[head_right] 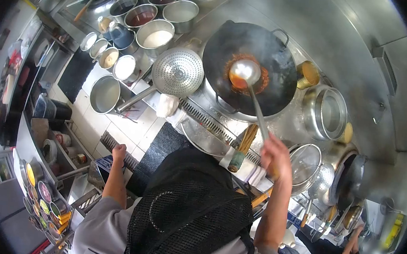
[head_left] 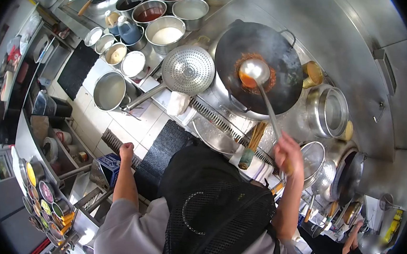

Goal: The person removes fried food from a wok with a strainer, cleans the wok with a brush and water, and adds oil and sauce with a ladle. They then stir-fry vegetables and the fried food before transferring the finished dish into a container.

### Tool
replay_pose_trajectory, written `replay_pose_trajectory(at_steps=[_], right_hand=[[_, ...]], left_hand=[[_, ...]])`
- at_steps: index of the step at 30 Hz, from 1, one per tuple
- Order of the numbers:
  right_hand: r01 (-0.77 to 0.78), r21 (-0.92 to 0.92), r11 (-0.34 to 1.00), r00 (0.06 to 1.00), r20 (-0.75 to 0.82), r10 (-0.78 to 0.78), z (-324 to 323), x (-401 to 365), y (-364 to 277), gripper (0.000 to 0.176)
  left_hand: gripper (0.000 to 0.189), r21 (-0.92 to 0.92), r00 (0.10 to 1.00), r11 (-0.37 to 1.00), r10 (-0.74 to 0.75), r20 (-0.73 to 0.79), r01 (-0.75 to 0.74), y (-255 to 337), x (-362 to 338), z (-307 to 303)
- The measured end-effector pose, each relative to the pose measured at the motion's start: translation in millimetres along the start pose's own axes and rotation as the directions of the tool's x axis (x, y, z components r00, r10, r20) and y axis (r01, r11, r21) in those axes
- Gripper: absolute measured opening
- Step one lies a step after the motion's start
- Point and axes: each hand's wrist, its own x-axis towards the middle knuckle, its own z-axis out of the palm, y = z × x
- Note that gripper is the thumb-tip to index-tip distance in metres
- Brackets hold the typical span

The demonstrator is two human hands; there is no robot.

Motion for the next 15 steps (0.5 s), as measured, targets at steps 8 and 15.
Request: replay_pose_trajectory(at_steps=[8, 15], right_hand=[[0.241, -0.961, 0.139, 0.802, 0.117, -0.586, 1, 18, 73, 0.057], [-0.081, -0.11, 0.991, 0.994, 0.06, 0.088, -41, 39, 9, 0.051]], left_hand=[[0.027, 0.097, 0.96, 0.982, 0.181, -0.215, -0.164, -56, -40, -32], [0.033, 0.151, 0.863, 0.981, -0.028, -0.504, 0.12, -47, -192, -97]])
